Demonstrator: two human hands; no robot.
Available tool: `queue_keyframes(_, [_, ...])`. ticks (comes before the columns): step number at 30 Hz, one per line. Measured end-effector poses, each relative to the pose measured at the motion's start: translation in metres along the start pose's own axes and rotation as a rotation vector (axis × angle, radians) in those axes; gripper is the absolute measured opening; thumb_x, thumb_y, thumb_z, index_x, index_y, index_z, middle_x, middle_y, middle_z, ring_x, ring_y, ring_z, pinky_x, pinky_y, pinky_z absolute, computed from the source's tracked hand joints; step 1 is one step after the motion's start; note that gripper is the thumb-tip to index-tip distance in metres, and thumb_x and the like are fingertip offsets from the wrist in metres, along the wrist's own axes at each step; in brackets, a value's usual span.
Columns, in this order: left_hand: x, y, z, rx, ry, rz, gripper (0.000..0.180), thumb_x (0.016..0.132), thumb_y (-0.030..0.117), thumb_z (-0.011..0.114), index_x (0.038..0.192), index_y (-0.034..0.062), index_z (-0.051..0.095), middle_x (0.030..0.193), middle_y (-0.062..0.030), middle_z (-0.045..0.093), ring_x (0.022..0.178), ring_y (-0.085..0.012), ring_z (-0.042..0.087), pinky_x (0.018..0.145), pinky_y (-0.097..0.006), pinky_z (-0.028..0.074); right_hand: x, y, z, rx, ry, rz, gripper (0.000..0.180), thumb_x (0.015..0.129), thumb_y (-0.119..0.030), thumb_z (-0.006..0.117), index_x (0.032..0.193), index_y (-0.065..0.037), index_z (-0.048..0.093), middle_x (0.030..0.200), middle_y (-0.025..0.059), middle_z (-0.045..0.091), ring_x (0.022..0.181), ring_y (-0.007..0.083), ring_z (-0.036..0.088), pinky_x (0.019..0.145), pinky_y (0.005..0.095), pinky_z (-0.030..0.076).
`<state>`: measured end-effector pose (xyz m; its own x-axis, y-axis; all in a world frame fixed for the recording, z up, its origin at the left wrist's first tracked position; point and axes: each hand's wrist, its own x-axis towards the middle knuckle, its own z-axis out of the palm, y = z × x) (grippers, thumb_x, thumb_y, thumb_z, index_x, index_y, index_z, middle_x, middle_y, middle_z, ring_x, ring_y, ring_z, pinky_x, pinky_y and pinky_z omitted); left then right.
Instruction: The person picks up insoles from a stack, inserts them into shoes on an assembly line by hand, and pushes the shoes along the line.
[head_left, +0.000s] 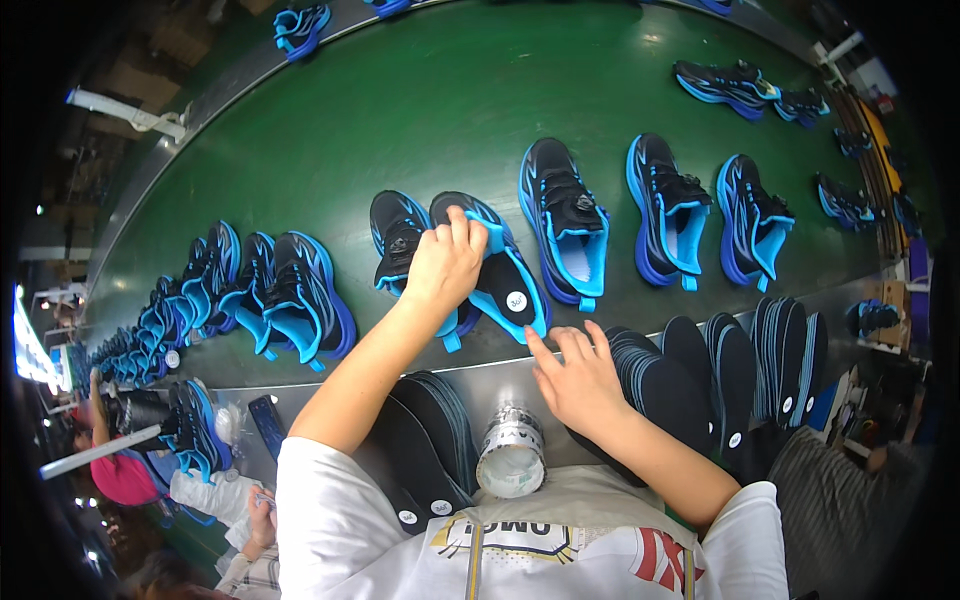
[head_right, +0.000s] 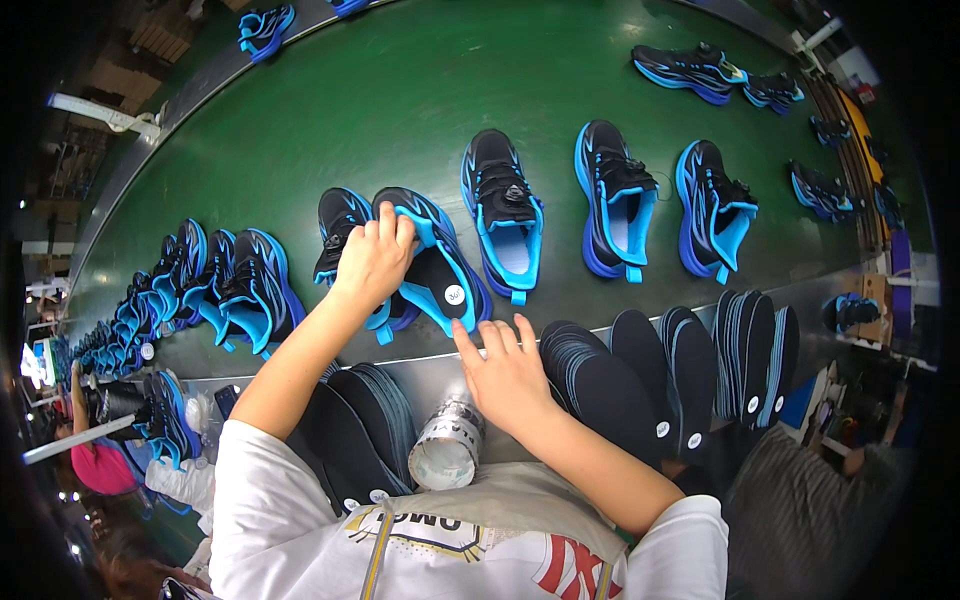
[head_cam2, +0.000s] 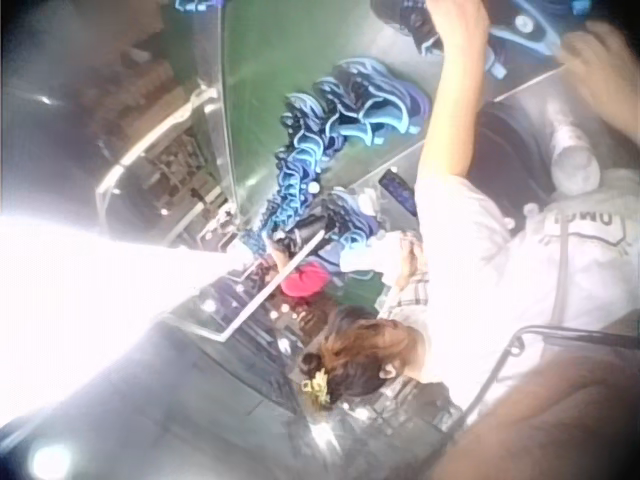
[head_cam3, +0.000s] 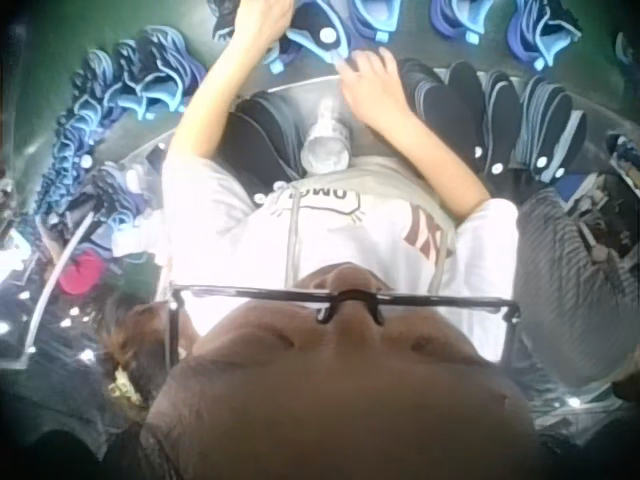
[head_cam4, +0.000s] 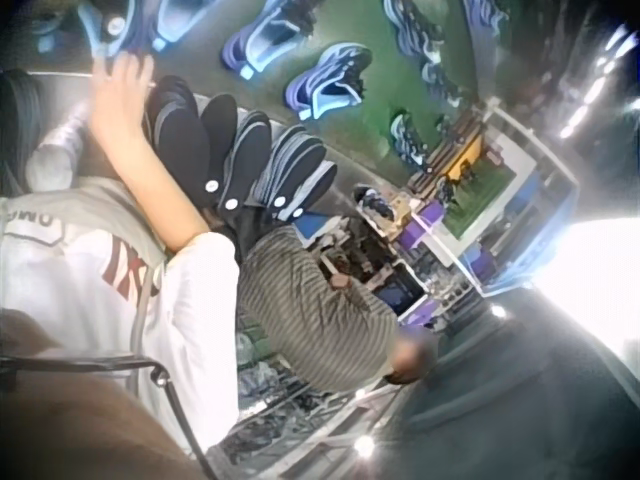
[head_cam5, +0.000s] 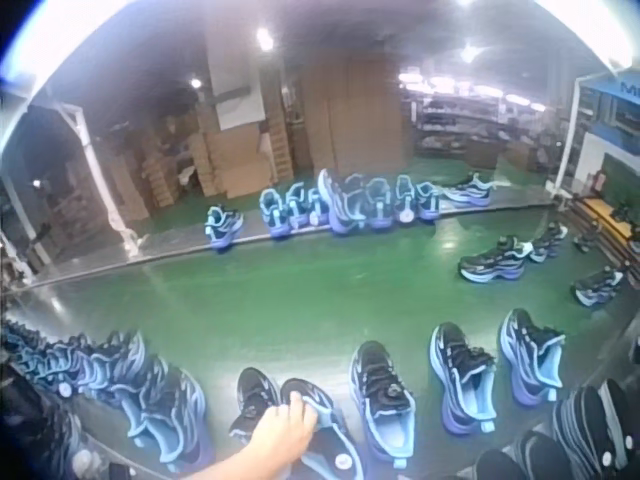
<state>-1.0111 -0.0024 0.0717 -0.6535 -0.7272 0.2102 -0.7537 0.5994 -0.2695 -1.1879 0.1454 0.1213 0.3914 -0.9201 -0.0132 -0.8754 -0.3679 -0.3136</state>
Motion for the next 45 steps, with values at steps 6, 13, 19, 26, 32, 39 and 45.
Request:
queue_keyframes(6, [0.004,0.008,0.002,0.168,-0.112,0.123,0.017,0.073,0.014,0.049,0.086,0.0018,0.049,0.111,-0.0363,0.045,0.052,-0.0181,0.056,0.046,-0.029,0.045,-0.072,-0.002,-0.019,0.234,-0.035,0.108,0.039,0.074,-0.011,0.056,0.111,-0.003,0.048,0.108,0.0166,0.046,0.106,0.032,0.042,0.091,0.0427,0.034])
queue_keyframes(13, [0.009,-0.045,-0.019,-0.909,-0.159,-0.248,0.012,0.08,0.01,0.047,0.084,-0.0015,0.049,0.097,-0.0178,0.06,0.073,-0.0292,0.06,0.063,-0.038,0.047,-0.175,0.007,-0.014,0.15,-0.032,0.292,0.047,0.067,-0.024,0.066,0.106,-0.004,0.048,0.117,0.0167,0.04,0.104,0.0346,0.043,0.084,0.0419,0.038])
queue_keyframes(19, [0.036,-0.061,-0.066,-1.815,0.027,-0.774,0.009,0.076,0.008,0.05,0.068,0.0073,0.045,0.068,-0.0054,0.055,0.048,-0.0064,0.041,0.044,-0.018,0.034,-0.182,0.008,-0.012,0.094,-0.005,0.448,0.055,0.064,-0.034,0.069,0.106,-0.006,0.048,0.111,0.0163,0.045,0.097,0.0329,0.048,0.08,0.0392,0.04])
queue_keyframes(26, [0.083,0.03,-0.089,-0.962,-0.408,-0.343,0.045,0.075,0.019,0.043,0.118,0.0078,0.036,0.091,-0.0271,0.055,0.086,-0.0406,0.054,0.074,-0.046,0.043,-0.171,0.012,-0.056,0.254,0.024,0.331,0.052,0.072,-0.031,0.064,0.114,-0.004,0.049,0.106,0.021,0.045,0.094,0.0349,0.049,0.078,0.0397,0.043])
queue_keyframes(32, [0.09,0.059,-0.026,-0.487,-0.178,-0.065,0.059,0.071,0.03,0.064,0.118,0.0037,0.038,0.089,-0.0185,0.052,0.082,-0.034,0.056,0.068,-0.042,0.045,-0.107,0.049,-0.122,0.173,0.236,0.147,0.036,0.077,-0.01,0.057,0.109,0.006,0.051,0.108,0.0243,0.046,0.081,0.0349,0.048,0.072,0.0388,0.042])
queue_keyframes(39, [0.12,0.06,-0.025,-1.657,-0.459,-0.598,0.034,0.078,0.028,0.063,0.092,-0.0002,0.051,0.069,-0.0007,0.047,0.055,-0.0082,0.043,0.048,-0.02,0.034,-0.037,0.099,-0.137,0.119,0.393,0.082,0.005,0.067,-0.005,0.062,0.067,0.0,0.059,0.093,0.0119,0.059,0.069,0.0258,0.052,0.063,0.0339,0.044])
queue_keyframes(45, [0.106,0.067,-0.016,-2.06,-0.432,-0.644,0.04,0.075,0.011,0.064,0.108,0.0043,0.042,0.063,0.0029,0.041,0.052,-0.0058,0.038,0.045,-0.021,0.029,0.004,0.114,-0.103,-0.138,0.196,-0.029,0.01,0.067,-0.009,0.055,0.064,-0.001,0.06,0.085,0.0086,0.059,0.08,0.0229,0.051,0.071,0.0325,0.043])
